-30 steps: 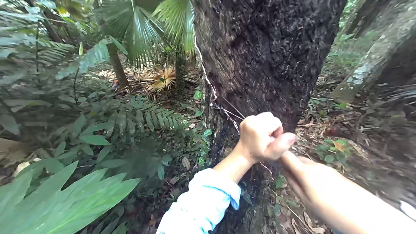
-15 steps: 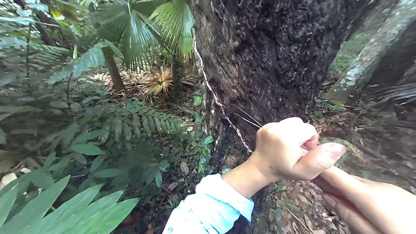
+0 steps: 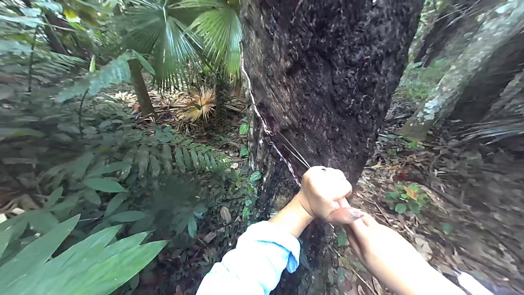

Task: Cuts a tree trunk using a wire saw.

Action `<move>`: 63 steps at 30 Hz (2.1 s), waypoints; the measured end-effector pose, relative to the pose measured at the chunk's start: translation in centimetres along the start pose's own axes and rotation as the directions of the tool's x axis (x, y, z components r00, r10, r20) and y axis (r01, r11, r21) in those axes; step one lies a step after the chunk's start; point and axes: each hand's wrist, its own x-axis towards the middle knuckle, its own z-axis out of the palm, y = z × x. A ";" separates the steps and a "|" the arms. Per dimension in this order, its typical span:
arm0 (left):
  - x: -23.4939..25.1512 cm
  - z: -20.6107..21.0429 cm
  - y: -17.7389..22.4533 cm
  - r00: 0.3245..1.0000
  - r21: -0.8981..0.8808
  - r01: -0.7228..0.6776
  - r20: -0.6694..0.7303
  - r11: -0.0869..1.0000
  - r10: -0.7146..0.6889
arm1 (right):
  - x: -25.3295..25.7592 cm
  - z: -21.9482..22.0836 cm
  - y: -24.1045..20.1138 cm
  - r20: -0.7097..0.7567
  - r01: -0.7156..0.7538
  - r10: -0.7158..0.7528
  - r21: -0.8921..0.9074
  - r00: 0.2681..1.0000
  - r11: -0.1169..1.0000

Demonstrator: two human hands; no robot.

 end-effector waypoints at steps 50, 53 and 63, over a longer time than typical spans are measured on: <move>-1.8 -3.1 1.7 0.986 -0.052 0.016 0.168 0.999 -0.008 | -2.7 3.0 -5.0 -0.013 -0.182 0.198 0.331 0.980 0.926; -1.2 -2.3 3.8 0.982 -0.155 0.174 -0.043 0.972 -0.183 | -4.5 2.3 -3.3 -0.017 -0.164 0.186 0.402 0.982 0.901; 1.3 -7.3 -4.3 0.412 0.569 0.792 -0.226 0.224 -0.883 | -10.0 -0.1 -0.6 0.022 -0.184 0.208 0.565 0.978 0.804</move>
